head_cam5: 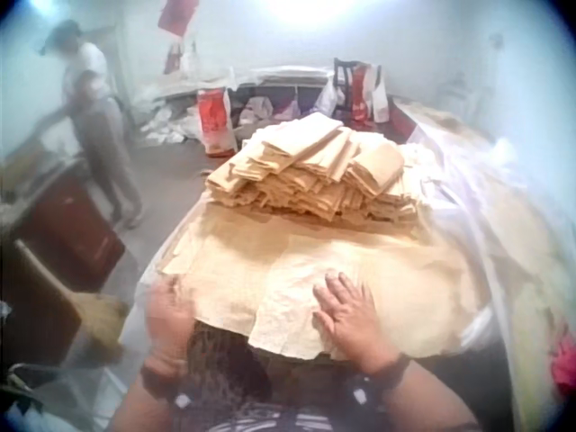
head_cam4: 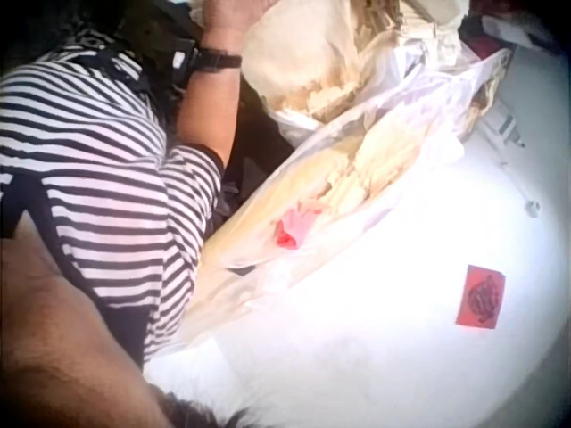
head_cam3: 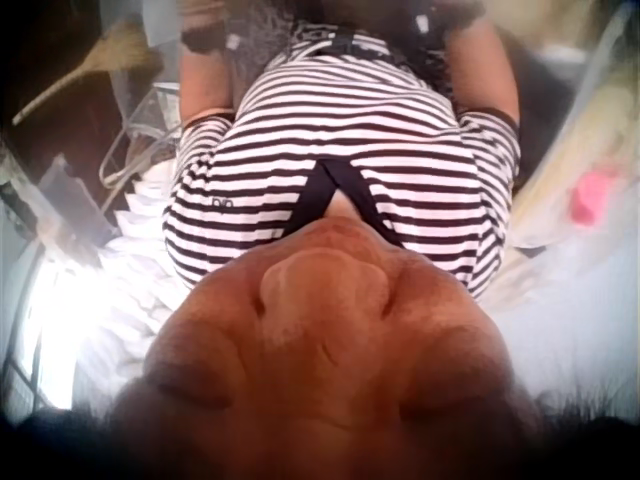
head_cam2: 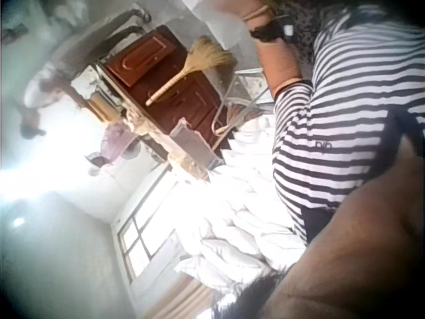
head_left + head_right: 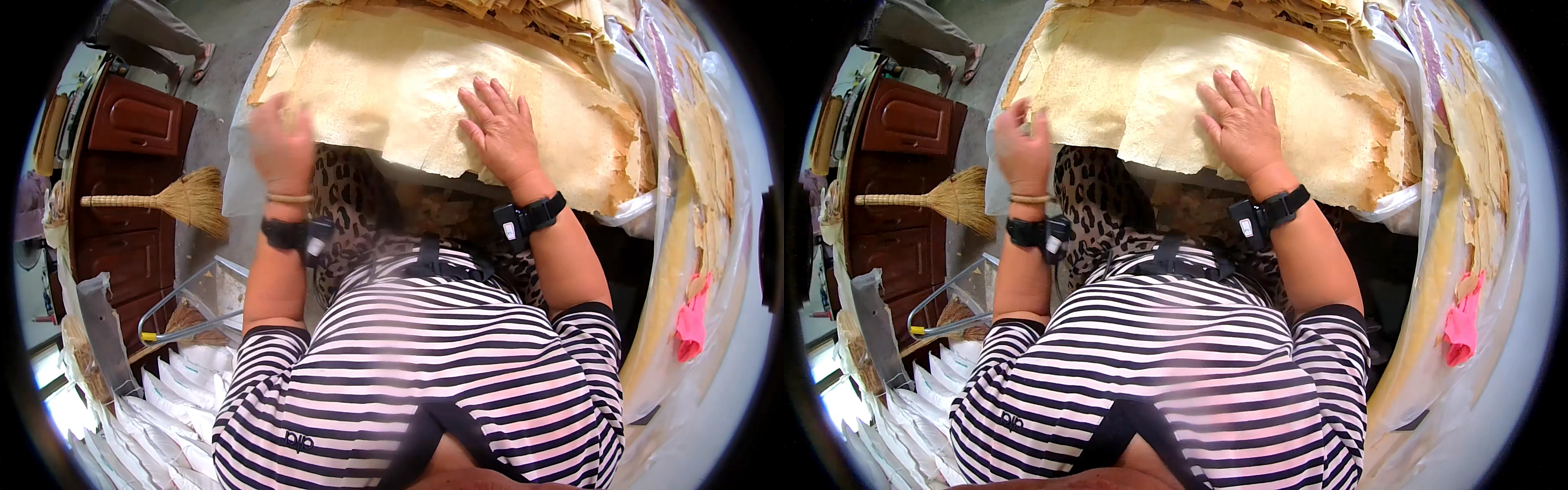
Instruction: The person separates and folds large sheets of thin, textured paper by hand, stacking the folded results on a nearby pile.
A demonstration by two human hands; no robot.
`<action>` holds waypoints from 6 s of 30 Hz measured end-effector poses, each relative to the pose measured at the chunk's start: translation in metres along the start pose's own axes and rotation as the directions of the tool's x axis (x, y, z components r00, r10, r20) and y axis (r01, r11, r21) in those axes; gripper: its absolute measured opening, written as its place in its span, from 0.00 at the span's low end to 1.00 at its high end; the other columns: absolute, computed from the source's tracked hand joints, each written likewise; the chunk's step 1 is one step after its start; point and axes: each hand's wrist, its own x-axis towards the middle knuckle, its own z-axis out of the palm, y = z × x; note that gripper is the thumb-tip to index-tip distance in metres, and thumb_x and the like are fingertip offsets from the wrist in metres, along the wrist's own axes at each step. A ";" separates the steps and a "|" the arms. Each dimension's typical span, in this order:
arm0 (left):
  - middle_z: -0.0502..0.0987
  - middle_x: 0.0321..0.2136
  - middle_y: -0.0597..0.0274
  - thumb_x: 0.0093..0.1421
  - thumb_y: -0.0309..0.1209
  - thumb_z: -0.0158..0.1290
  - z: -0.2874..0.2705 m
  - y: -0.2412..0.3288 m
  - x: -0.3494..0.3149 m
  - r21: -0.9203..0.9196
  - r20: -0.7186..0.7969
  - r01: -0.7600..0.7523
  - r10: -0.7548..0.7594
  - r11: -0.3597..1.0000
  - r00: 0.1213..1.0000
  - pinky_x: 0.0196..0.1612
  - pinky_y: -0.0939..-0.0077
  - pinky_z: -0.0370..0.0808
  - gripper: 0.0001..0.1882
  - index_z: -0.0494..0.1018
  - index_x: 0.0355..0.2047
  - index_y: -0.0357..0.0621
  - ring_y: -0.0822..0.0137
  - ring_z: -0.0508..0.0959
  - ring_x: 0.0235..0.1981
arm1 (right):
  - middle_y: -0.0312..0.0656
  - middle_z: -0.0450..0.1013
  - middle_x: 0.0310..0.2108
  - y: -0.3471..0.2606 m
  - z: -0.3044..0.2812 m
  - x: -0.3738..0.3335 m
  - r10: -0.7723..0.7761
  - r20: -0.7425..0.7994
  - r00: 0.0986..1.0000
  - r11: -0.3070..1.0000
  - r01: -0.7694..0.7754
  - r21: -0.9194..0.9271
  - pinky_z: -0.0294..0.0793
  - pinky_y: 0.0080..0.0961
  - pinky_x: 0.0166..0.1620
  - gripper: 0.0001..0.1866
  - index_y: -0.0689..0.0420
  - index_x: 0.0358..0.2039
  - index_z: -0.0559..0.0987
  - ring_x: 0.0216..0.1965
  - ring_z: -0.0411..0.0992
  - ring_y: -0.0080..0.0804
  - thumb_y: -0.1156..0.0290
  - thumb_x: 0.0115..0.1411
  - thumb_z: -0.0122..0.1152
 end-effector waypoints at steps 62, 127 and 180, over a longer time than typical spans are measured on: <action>0.73 0.59 0.49 0.66 0.49 0.54 0.096 0.177 0.021 -0.233 0.538 -0.361 0.429 0.903 0.726 0.56 0.58 0.74 0.26 0.72 0.58 0.48 0.55 0.75 0.56 | 0.46 0.79 0.40 0.086 -0.064 -0.193 0.738 0.540 0.405 -0.413 -0.362 0.836 0.81 0.24 0.33 0.22 0.62 0.50 0.74 0.35 0.80 0.32 0.54 0.71 0.53; 0.81 0.53 0.62 0.58 0.37 0.62 0.034 0.076 0.026 -0.826 0.560 0.115 0.786 0.551 0.262 0.71 0.55 0.55 0.15 0.84 0.47 0.55 0.57 0.70 0.65 | 0.34 0.68 0.64 0.085 -0.035 -0.107 -0.278 -0.173 0.945 0.956 0.254 -0.148 0.58 0.37 0.70 0.25 0.38 0.57 0.76 0.67 0.64 0.32 0.71 0.58 0.61; 0.80 0.52 0.58 0.58 0.27 0.62 0.047 0.091 0.065 -0.667 0.597 -0.273 0.716 0.693 0.361 0.56 0.67 0.76 0.20 0.77 0.52 0.45 0.58 0.79 0.55 | 0.42 0.80 0.36 0.106 -0.067 -0.051 0.045 -0.042 0.998 0.786 -0.009 0.619 0.76 0.26 0.43 0.10 0.58 0.39 0.85 0.36 0.77 0.36 0.69 0.58 0.64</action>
